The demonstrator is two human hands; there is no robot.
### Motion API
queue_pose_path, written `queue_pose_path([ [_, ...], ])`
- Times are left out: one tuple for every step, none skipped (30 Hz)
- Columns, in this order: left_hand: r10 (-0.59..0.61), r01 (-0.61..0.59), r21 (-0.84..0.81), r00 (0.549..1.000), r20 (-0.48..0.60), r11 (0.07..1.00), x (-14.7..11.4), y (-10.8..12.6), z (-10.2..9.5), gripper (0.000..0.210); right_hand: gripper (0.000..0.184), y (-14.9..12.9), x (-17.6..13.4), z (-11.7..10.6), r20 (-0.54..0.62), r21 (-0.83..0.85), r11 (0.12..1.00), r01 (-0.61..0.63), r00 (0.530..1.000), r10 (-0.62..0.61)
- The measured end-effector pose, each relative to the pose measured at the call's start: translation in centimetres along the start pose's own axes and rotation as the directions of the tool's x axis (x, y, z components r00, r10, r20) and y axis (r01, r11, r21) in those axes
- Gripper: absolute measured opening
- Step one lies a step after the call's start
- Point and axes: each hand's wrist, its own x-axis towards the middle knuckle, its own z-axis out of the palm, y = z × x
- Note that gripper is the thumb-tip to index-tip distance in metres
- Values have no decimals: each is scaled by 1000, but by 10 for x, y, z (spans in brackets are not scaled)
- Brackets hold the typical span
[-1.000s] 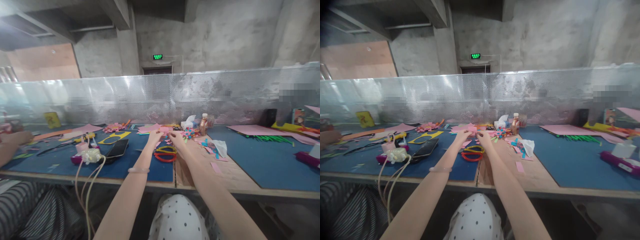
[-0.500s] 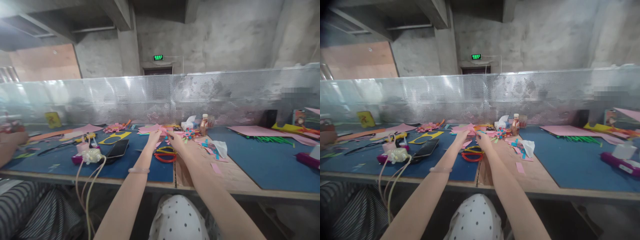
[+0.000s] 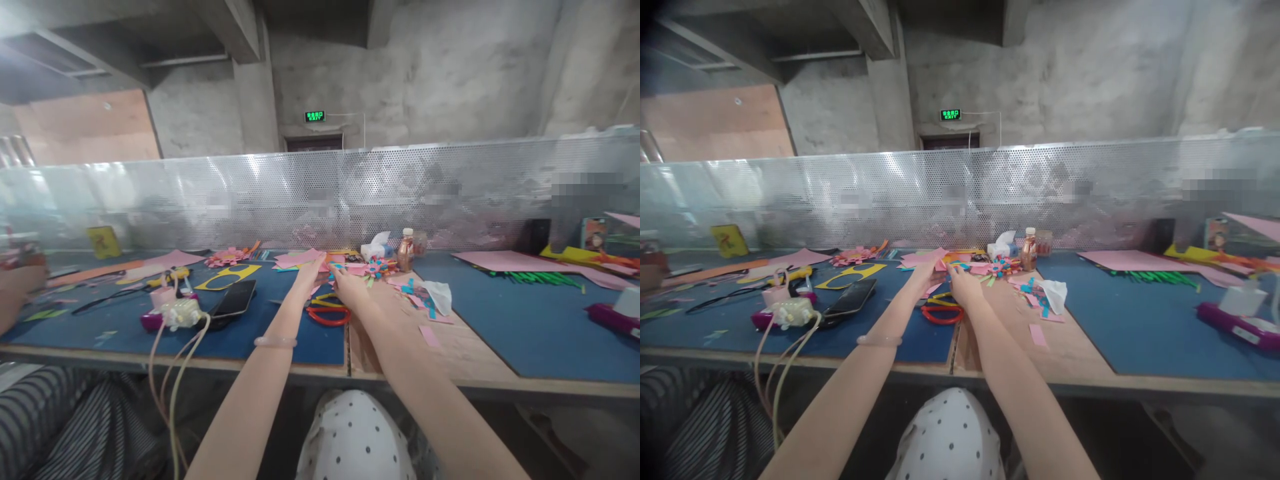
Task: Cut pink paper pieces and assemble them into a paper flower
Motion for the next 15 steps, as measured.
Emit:
queue_pose_path([
  [6,-6,6,1000,16,1000,0,0,0,34,56,-2,0,0,-3,-19,1000,-4,1000,4],
  [10,-10,9,1000,26,1000,-1,-1,0,30,56,-3,-1,1,-11,-27,1000,-9,1000,9],
  [10,-11,11,1000,29,1000,-1,-1,0,26,56,-5,-1,1,-25,-23,1000,-12,1000,12],
  [7,-7,10,1000,21,1000,-1,-1,-1,21,55,-5,-1,2,-43,-3,1000,-15,999,15],
  [3,-3,7,1000,8,1000,-2,-1,-1,18,54,-5,0,3,-69,35,999,-15,997,18],
  [-1,1,2,1000,-7,1000,-2,-1,-1,15,52,-4,1,4,-104,94,995,-17,994,27],
  [-6,6,-1,1000,-12,1000,-2,-1,-1,13,50,-2,2,5,-148,174,985,-19,988,45],
  [-10,10,-1,1000,-9,1000,-2,-1,-1,11,47,0,5,7,-193,271,962,-20,978,75],
  [-11,11,3,1000,-3,1000,-2,-1,-1,10,45,3,7,9,-235,379,925,-25,964,122],
  [-11,11,9,1000,10,1000,-2,-1,-1,10,43,6,10,11,-262,488,872,-34,948,184],
  [-9,9,17,1000,24,1000,-2,-1,-1,9,40,10,13,12,-266,592,805,-46,931,249],
  [-8,7,24,999,36,1000,-2,-1,0,9,37,13,16,14,-250,685,726,-60,917,312],
  [-8,6,31,999,50,1000,-2,-2,0,9,33,16,18,15,-220,761,646,-64,911,350],
  [-9,7,36,998,64,999,-2,-2,1,9,30,18,19,16,-182,820,568,-63,914,363],
  [-12,9,40,997,81,999,-2,-3,1,10,27,19,20,17,-143,865,498,-57,924,355],
])
